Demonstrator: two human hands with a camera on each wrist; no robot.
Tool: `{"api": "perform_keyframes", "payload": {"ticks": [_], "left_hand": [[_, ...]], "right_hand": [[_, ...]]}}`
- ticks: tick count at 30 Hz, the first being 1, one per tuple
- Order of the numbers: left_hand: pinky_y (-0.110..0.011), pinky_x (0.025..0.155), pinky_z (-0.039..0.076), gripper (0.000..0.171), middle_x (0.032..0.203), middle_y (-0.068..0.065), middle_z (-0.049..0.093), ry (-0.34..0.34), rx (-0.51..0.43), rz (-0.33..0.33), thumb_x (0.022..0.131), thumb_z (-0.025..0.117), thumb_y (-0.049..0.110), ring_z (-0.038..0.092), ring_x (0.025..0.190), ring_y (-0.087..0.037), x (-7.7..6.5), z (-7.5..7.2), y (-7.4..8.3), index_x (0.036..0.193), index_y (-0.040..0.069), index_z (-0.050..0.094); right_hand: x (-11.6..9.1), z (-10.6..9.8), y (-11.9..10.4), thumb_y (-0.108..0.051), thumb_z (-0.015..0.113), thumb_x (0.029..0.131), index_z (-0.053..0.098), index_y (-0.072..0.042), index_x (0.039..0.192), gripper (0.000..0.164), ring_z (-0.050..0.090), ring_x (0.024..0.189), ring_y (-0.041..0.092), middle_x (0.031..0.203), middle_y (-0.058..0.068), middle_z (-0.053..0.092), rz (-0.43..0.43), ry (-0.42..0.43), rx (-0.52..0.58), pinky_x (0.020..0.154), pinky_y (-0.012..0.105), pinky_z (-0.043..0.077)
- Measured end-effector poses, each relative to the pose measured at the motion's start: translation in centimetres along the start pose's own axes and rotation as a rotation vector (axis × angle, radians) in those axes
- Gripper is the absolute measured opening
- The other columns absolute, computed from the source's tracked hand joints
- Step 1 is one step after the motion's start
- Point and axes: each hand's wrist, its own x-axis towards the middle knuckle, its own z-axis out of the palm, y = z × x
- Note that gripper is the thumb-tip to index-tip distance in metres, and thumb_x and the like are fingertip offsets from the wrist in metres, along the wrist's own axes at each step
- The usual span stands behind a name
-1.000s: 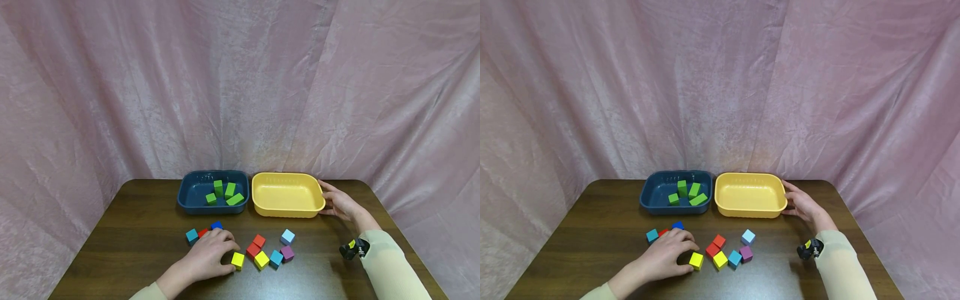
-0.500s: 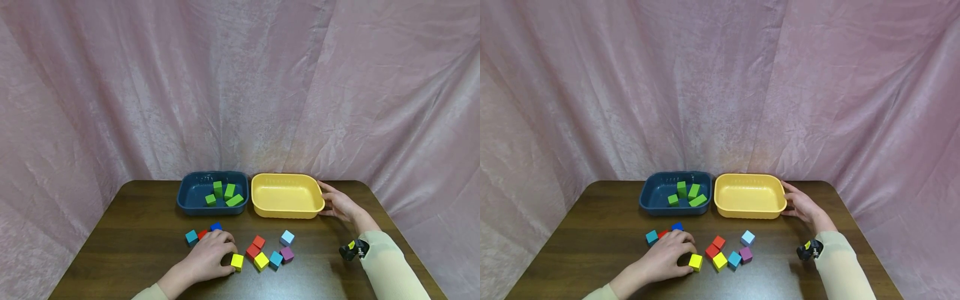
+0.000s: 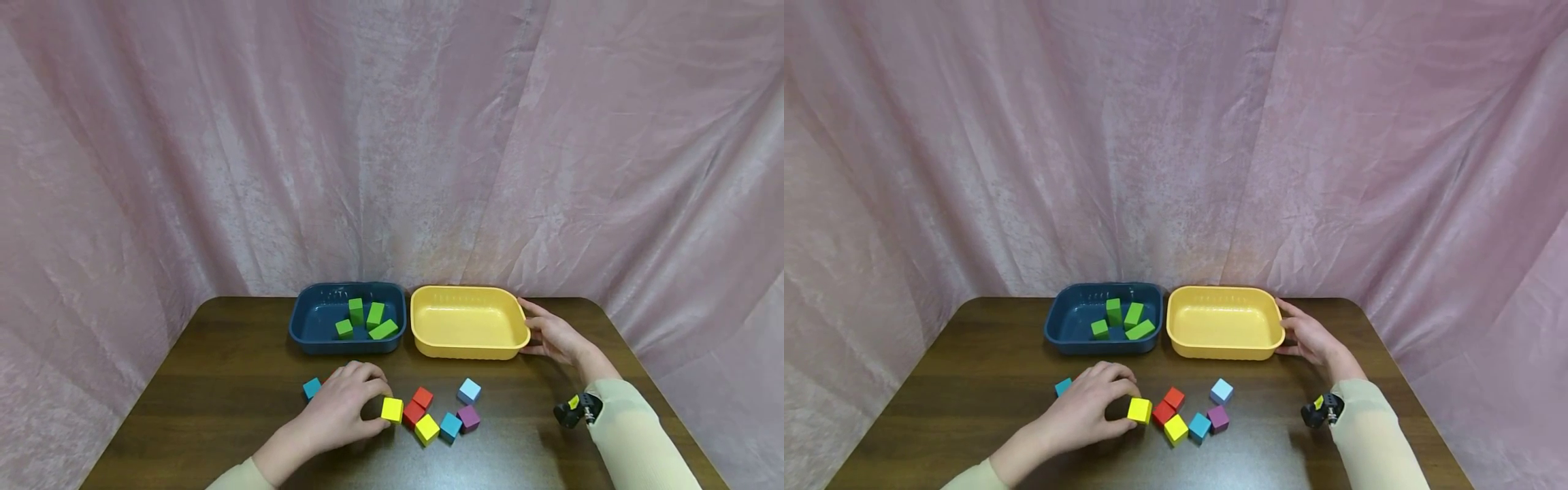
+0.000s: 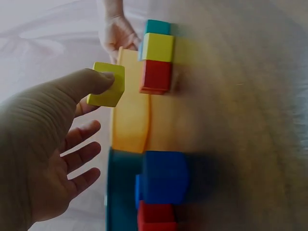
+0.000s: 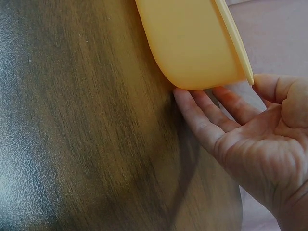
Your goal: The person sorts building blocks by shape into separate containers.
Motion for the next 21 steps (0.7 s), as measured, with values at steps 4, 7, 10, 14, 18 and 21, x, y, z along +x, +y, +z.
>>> {"api": "perform_keyframes", "payload": {"ticks": [4, 7, 10, 14, 18, 21], "left_hand": [[-0.045, 0.098, 0.047, 0.033, 0.122, 0.009, 0.058, 0.057, 0.004, 0.000, 0.083, 0.084, 0.045, 0.050, 0.114, -0.016, 0.7, -1.1, 0.2, 0.110, 0.031, 0.072], [-0.045, 0.099, 0.047, 0.034, 0.122, 0.007, 0.059, 0.101, 0.019, 0.005, 0.082, 0.084, 0.044, 0.051, 0.115, -0.017, 1.4, -1.8, 0.3, 0.110, 0.029, 0.072], [-0.045, 0.100, 0.046, 0.035, 0.122, 0.006, 0.060, 0.137, 0.033, 0.002, 0.082, 0.084, 0.044, 0.051, 0.116, -0.017, 2.0, -2.5, 0.5, 0.111, 0.028, 0.073], [-0.044, 0.099, 0.046, 0.034, 0.123, 0.007, 0.060, 0.178, 0.044, -0.004, 0.082, 0.083, 0.044, 0.052, 0.116, -0.016, 2.8, -3.3, 0.6, 0.111, 0.029, 0.074], [-0.043, 0.094, 0.048, 0.035, 0.124, 0.004, 0.061, 0.225, 0.054, 0.020, 0.082, 0.084, 0.043, 0.053, 0.113, -0.018, 3.8, -3.8, 0.7, 0.111, 0.027, 0.074], [-0.041, 0.090, 0.049, 0.037, 0.123, 0.003, 0.061, 0.254, 0.067, 0.034, 0.082, 0.085, 0.043, 0.053, 0.112, -0.020, 4.6, -4.2, 0.8, 0.113, 0.026, 0.074]], "right_hand": [[0.0, -0.1, 0.0, -0.012, 0.040, 0.108, 0.004, -0.021, 0.166, 0.069, 0.064, 0.109, 0.022, 0.153, 0.027, 0.034, -0.005, -0.002, -0.002, 0.097, 0.056, 0.051], [0.0, -0.1, 0.1, -0.012, 0.041, 0.109, 0.005, -0.022, 0.166, 0.069, 0.065, 0.108, 0.022, 0.150, 0.027, 0.038, -0.007, -0.005, -0.001, 0.097, 0.056, 0.051], [0.0, -0.1, 0.1, -0.012, 0.041, 0.109, 0.005, -0.022, 0.166, 0.069, 0.065, 0.108, 0.023, 0.147, 0.026, 0.042, -0.013, -0.007, -0.003, 0.096, 0.056, 0.052], [0.1, -0.1, 0.2, -0.012, 0.040, 0.109, 0.005, -0.021, 0.166, 0.068, 0.065, 0.109, 0.023, 0.146, 0.026, 0.043, -0.017, -0.005, -0.005, 0.096, 0.056, 0.052], [0.1, -0.1, 0.3, -0.011, 0.040, 0.108, 0.005, -0.021, 0.166, 0.068, 0.064, 0.111, 0.024, 0.148, 0.027, 0.041, -0.018, -0.004, -0.006, 0.096, 0.056, 0.052], [0.1, -0.1, 0.4, -0.011, 0.039, 0.108, 0.005, -0.021, 0.166, 0.068, 0.062, 0.113, 0.025, 0.151, 0.028, 0.037, -0.017, -0.001, -0.010, 0.097, 0.056, 0.051]]}}
